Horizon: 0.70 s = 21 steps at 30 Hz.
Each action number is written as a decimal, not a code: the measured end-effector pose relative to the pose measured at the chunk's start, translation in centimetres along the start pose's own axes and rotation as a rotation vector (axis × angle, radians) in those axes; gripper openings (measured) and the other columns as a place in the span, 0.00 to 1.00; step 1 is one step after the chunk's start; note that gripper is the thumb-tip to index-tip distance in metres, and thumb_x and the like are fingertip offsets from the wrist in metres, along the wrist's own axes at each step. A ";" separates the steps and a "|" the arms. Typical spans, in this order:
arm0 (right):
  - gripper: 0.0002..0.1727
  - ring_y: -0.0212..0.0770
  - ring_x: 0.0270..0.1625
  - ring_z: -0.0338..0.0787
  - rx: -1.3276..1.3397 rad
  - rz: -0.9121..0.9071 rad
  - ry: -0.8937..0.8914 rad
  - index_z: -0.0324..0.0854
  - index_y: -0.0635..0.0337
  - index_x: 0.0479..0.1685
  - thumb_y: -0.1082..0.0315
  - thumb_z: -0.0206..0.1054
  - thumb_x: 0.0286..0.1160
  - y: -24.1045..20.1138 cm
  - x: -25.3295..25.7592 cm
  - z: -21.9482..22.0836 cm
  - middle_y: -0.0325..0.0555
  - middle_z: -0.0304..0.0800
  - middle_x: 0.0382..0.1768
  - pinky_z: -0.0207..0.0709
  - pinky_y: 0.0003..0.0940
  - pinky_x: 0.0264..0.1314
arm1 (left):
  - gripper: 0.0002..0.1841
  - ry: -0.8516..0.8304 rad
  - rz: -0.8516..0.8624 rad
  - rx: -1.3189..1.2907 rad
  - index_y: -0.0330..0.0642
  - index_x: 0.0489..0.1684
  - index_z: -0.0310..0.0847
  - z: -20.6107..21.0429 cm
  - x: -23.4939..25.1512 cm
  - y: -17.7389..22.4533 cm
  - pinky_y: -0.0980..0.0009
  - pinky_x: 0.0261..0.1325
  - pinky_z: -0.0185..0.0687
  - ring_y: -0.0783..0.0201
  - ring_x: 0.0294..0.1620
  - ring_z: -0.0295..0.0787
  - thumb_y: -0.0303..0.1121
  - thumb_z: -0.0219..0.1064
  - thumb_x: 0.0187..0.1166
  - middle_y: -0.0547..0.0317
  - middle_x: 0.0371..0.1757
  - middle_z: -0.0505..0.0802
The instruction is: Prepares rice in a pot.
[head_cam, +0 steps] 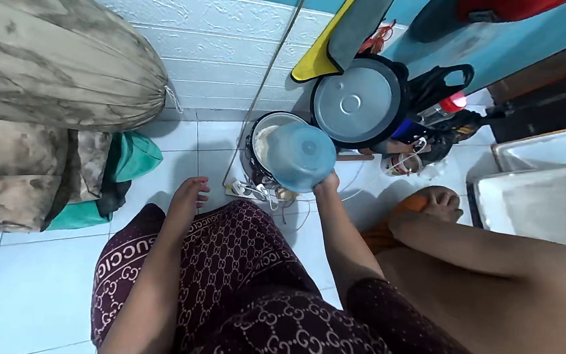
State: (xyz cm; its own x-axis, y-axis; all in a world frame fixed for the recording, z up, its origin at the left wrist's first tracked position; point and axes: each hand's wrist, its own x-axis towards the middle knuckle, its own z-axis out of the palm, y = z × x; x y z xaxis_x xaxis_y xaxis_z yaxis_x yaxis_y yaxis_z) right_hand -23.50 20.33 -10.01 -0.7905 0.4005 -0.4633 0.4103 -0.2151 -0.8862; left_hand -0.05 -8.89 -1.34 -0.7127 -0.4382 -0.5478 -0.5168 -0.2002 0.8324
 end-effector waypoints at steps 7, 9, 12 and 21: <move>0.30 0.48 0.58 0.90 0.059 -0.092 -0.086 0.76 0.61 0.71 0.46 0.40 0.97 -3.4 -7.3 2.5 0.55 0.88 0.57 0.85 0.52 0.59 | 0.20 0.029 0.028 -0.027 0.38 0.69 0.77 0.2 0.0 0.3 0.65 0.51 0.83 0.64 0.47 0.88 0.37 0.44 0.94 0.52 0.55 0.89; 0.27 0.42 0.52 0.90 -0.057 -0.191 -0.239 0.76 0.60 0.66 0.49 0.40 0.95 -3.4 -12.2 3.5 0.49 0.87 0.51 0.86 0.47 0.53 | 0.18 0.147 0.120 -0.081 0.36 0.65 0.79 0.1 -0.1 0.1 0.65 0.51 0.84 0.64 0.46 0.88 0.34 0.47 0.92 0.51 0.54 0.89; 0.14 0.41 0.45 0.87 -0.339 -0.402 -0.584 0.74 0.68 0.59 0.70 0.51 0.85 0.1 -16.6 6.2 0.53 0.84 0.44 0.85 0.43 0.48 | 0.17 0.434 0.314 -0.143 0.33 0.64 0.79 -0.6 0.1 -0.3 0.67 0.52 0.85 0.67 0.48 0.88 0.33 0.51 0.90 0.53 0.58 0.88; 0.22 0.65 0.78 0.80 -1.414 -0.917 -1.653 0.75 0.65 0.78 0.75 0.57 0.86 16.8 -18.6 15.3 0.66 0.83 0.72 0.69 0.63 0.81 | 0.12 0.619 0.477 -0.176 0.30 0.54 0.77 -0.2 0.0 -0.1 0.76 0.49 0.83 0.76 0.43 0.85 0.26 0.52 0.83 0.60 0.49 0.86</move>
State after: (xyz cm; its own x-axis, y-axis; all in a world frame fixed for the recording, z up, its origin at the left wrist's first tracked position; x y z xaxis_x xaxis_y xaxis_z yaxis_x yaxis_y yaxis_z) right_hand -8.86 -4.36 -16.25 -0.1466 -0.9277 -0.3434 -0.7502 0.3306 -0.5727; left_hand 0.14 -9.01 -1.41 -0.4185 -0.9078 -0.0262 -0.1032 0.0189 0.9945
